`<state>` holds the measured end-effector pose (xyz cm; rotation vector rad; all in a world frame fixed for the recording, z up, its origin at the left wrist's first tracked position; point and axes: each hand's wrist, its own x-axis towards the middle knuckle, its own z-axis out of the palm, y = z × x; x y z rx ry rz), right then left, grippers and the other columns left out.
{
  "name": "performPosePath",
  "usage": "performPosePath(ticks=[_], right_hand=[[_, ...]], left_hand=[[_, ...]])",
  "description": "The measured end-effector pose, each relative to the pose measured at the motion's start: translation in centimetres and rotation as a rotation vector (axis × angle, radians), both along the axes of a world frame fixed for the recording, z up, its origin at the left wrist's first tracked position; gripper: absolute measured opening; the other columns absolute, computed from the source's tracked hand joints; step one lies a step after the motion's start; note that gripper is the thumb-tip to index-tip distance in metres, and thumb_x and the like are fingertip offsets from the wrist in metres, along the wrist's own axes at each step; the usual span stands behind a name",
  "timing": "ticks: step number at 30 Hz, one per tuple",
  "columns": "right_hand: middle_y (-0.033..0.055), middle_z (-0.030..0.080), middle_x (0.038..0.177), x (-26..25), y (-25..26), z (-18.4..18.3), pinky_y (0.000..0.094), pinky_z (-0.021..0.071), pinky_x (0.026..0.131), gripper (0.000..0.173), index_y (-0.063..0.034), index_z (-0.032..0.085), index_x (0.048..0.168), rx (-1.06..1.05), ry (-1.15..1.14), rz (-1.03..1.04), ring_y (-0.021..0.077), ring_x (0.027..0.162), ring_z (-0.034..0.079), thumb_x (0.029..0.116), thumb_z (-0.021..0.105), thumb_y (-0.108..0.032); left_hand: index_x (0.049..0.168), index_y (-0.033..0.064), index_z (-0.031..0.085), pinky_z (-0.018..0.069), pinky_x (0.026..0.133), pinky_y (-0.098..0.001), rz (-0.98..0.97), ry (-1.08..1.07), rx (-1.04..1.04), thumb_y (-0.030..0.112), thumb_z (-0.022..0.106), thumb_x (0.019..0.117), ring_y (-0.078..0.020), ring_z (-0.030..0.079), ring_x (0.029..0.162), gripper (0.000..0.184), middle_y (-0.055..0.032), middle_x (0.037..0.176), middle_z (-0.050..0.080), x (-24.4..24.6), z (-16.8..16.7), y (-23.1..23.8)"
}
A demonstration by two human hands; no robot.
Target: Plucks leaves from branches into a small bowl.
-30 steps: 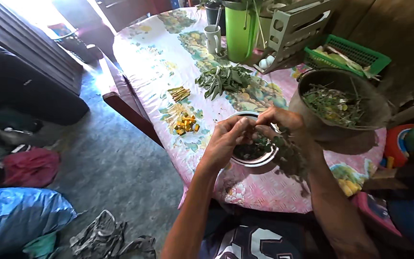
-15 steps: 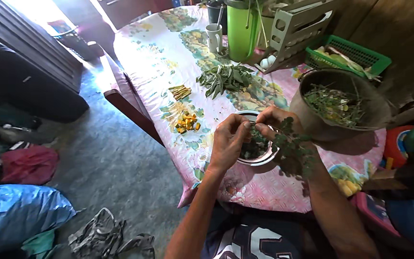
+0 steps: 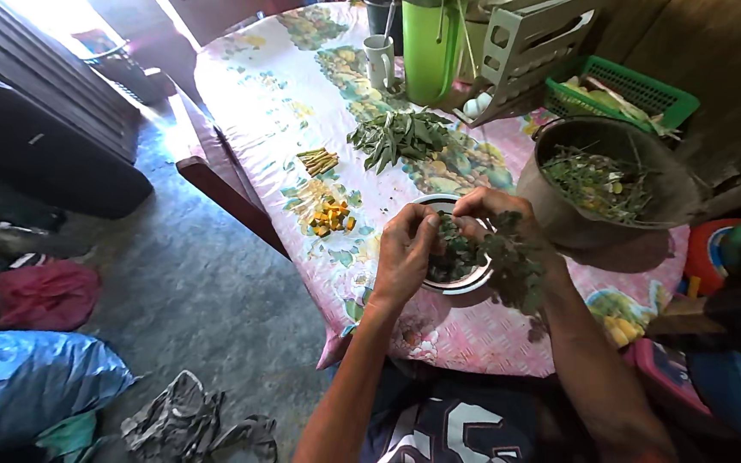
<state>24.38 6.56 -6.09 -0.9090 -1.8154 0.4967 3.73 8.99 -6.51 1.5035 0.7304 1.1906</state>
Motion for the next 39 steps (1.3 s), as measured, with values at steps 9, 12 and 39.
performPosePath(ticks=[9, 12, 39], right_hand=[[0.0052, 0.065, 0.090, -0.6, 0.1, 0.7, 0.0210, 0.0524, 0.070, 0.026, -0.0007, 0.070, 0.116, 0.060, -0.160, -0.080, 0.0080, 0.075, 0.060, 0.0960, 0.068, -0.016], [0.0119, 0.067, 0.098, -1.0, 0.6, 0.8, 0.0245, 0.0550, 0.079, 0.018, 0.0058, 0.068, 0.108, 0.164, -0.140, -0.018, 0.0127, 0.086, 0.065, 0.0924, 0.066, -0.003], [0.0085, 0.064, 0.086, -1.2, -0.2, 1.2, 0.0187, 0.0503, 0.066, 0.010, 0.0035, 0.064, 0.100, 0.045, -0.096, -0.083, 0.0076, 0.073, 0.060, 0.0921, 0.065, -0.002]], left_hand=[[0.105, 0.0038, 0.060, 0.0596, 0.062, -0.0302, -0.005, -0.027, -0.037, 0.014, 0.050, 0.1074, -0.0154, 0.064, 0.066, 0.014, -0.0078, 0.085, 0.062, -0.3, 0.3, 0.0], [0.104, 0.0039, 0.060, 0.0582, 0.059, -0.0291, -0.031, -0.016, -0.030, 0.014, 0.050, 0.1073, -0.0153, 0.062, 0.064, 0.015, -0.0079, 0.083, 0.061, -0.2, 0.2, -0.1], [0.107, 0.0030, 0.059, 0.0604, 0.060, -0.0310, 0.037, 0.021, -0.018, 0.015, 0.048, 0.1084, -0.0164, 0.065, 0.066, 0.016, -0.0088, 0.086, 0.063, -0.2, 0.0, -0.3]])
